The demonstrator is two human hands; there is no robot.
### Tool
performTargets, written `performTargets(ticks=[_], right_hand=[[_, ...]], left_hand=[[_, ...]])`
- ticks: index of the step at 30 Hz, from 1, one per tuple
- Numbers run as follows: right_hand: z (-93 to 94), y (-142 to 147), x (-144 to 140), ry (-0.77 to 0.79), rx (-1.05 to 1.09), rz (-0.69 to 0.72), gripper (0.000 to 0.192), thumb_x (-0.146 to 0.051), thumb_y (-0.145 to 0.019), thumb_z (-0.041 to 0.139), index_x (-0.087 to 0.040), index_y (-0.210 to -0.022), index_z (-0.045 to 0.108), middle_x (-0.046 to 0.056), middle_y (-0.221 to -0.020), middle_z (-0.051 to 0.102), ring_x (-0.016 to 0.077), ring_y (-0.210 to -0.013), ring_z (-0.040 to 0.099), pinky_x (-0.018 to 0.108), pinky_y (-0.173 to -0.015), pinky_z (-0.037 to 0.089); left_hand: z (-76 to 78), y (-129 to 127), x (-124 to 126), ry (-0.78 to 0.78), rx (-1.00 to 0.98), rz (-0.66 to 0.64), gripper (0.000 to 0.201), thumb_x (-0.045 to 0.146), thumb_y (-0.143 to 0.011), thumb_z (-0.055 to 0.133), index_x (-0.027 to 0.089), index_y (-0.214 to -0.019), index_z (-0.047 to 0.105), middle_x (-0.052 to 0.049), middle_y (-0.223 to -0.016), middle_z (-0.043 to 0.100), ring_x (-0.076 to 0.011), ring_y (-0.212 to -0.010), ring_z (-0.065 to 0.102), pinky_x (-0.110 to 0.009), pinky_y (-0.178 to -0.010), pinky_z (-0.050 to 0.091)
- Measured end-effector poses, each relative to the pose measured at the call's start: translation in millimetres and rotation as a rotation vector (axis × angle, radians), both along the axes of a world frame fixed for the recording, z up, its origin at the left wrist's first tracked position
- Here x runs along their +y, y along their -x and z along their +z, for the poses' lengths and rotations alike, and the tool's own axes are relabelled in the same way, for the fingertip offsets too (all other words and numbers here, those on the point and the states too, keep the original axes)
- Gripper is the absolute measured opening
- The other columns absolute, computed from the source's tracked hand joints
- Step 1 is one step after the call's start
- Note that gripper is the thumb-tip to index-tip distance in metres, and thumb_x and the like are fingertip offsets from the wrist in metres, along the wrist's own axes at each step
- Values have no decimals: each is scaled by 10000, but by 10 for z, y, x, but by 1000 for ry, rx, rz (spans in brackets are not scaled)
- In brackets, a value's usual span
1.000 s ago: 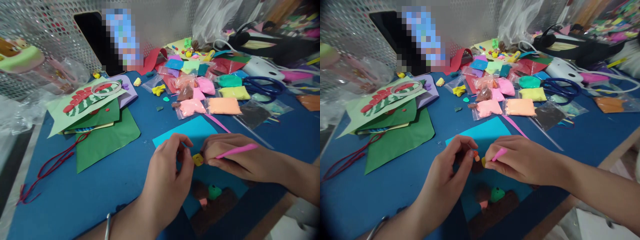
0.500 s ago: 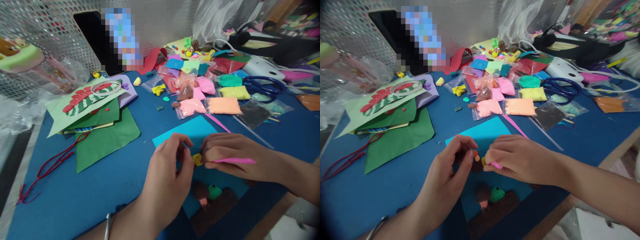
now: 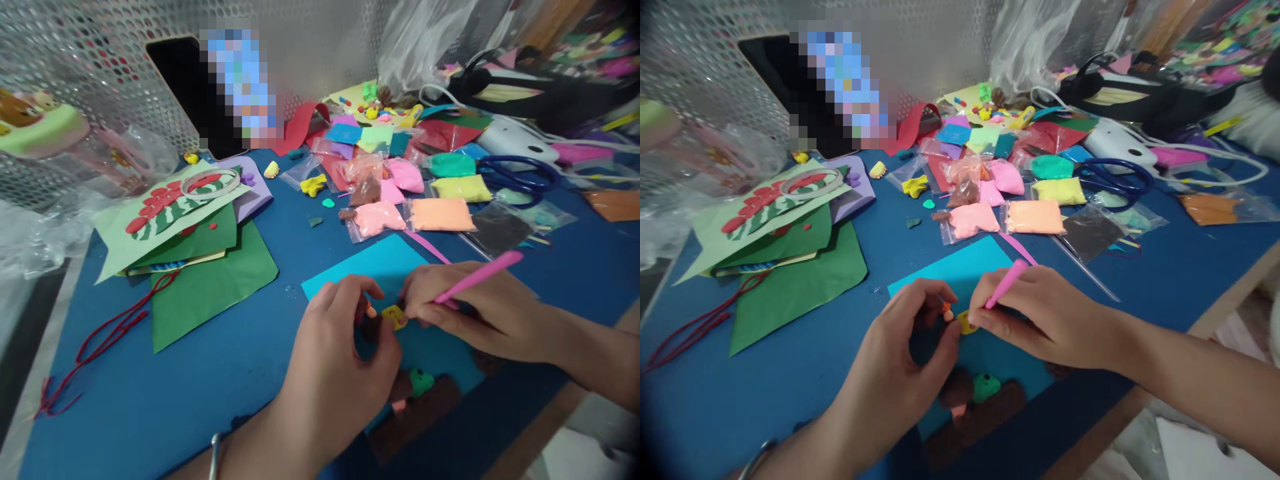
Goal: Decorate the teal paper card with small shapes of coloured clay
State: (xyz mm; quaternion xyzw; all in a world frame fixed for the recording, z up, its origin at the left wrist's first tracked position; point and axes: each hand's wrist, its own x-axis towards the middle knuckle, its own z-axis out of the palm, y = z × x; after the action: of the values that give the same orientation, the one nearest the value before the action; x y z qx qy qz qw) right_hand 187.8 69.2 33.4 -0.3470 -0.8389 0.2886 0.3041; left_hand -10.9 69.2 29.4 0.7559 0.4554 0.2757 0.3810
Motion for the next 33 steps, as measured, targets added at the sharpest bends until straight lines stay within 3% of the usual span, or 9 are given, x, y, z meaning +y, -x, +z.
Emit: performTargets(ticks=[3,8,19,33], right_hand=[[18,-5,-6,-32,-4,-58,113,-208,-982,444,-232,-890,504,-13,-783,635,117,-735,625,220,-666,468],[41,7,-5,-42,-18,-83,167,-248,-995,412,-218,-858,503,-14,-727,621,114,-658,605,217,-598,450],[62,16,-6,-64,-8,-144,243,-279,-997,401,-212,-790,510,-12,-689,619,107,-600,579,213,-550,423],[106,-34,14,-49,49,-233,229,-284,-960,484,-198,-754,536,-24,-633,614,99,-558,555,203,-549,412]], left_hand=[[1,-2,-8,-80,35,-32,214,155,-771,587,247,-956,531,27,-837,571,-150,-788,532,-291,-672,425],[-1,-2,8,-77,130,-60,258,178,-713,701,264,-933,597,20,-849,564,-173,-797,525,-311,-669,433],[-27,-71,29,-194,194,-48,169,97,-711,654,212,-834,633,-4,-777,555,-176,-742,507,-316,-641,404],[68,-26,66,-42,205,-41,168,121,-703,665,216,-829,608,-11,-831,592,-187,-811,539,-321,-704,436]])
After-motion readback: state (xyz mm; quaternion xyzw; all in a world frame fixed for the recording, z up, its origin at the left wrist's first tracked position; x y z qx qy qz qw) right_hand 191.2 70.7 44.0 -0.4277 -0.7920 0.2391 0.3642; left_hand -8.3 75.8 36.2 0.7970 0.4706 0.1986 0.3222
